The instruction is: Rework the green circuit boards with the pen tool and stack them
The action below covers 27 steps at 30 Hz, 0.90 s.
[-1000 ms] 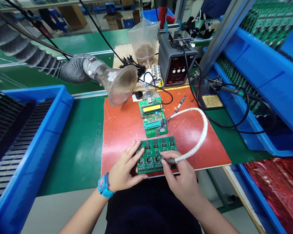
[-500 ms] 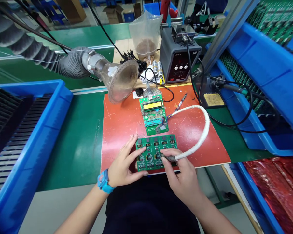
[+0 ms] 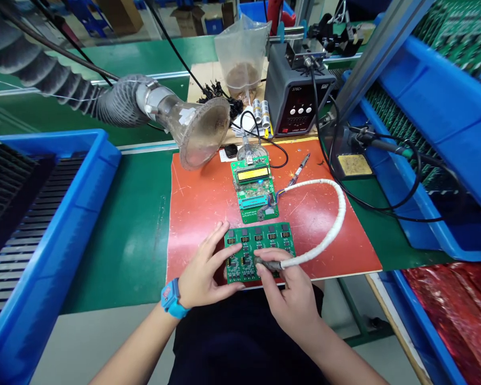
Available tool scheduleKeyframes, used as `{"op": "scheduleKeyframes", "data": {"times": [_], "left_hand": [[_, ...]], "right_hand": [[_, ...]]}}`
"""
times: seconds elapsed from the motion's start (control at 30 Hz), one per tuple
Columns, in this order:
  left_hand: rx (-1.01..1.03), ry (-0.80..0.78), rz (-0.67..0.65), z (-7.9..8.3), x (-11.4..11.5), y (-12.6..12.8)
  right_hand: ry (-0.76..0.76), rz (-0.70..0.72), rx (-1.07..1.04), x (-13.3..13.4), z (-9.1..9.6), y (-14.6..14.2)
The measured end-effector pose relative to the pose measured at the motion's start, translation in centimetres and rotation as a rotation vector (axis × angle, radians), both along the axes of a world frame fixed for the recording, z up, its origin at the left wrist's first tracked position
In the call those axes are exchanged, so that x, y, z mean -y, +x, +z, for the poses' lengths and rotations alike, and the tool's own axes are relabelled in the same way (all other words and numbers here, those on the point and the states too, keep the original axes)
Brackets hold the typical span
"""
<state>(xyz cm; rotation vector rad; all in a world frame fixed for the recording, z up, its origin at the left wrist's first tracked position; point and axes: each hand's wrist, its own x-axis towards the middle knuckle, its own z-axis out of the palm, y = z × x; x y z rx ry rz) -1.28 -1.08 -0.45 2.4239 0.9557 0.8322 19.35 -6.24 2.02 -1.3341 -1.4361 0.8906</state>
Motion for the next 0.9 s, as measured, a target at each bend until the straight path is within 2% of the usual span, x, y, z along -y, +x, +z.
{"op": "scheduleKeyframes", "data": {"times": [0.2, 0.5, 0.73, 0.9], "left_hand": [[0.004, -0.001, 0.002, 0.1, 0.0, 0.0], [-0.011, -0.019, 0.004, 0.3, 0.1, 0.0], [-0.01, -0.012, 0.007, 0.2, 0.1, 0.1], [-0.013, -0.015, 0.007, 0.1, 0.1, 0.0]], "right_hand": [[0.02, 0.006, 0.058, -0.1, 0.1, 0.0], [0.138, -0.003, 0.27, -0.8, 1.3, -0.5], [0.175, -0.078, 0.248, -1.1, 1.3, -1.4], [0.144, -0.049, 0.245, -1.0, 1.3, -1.1]]}}
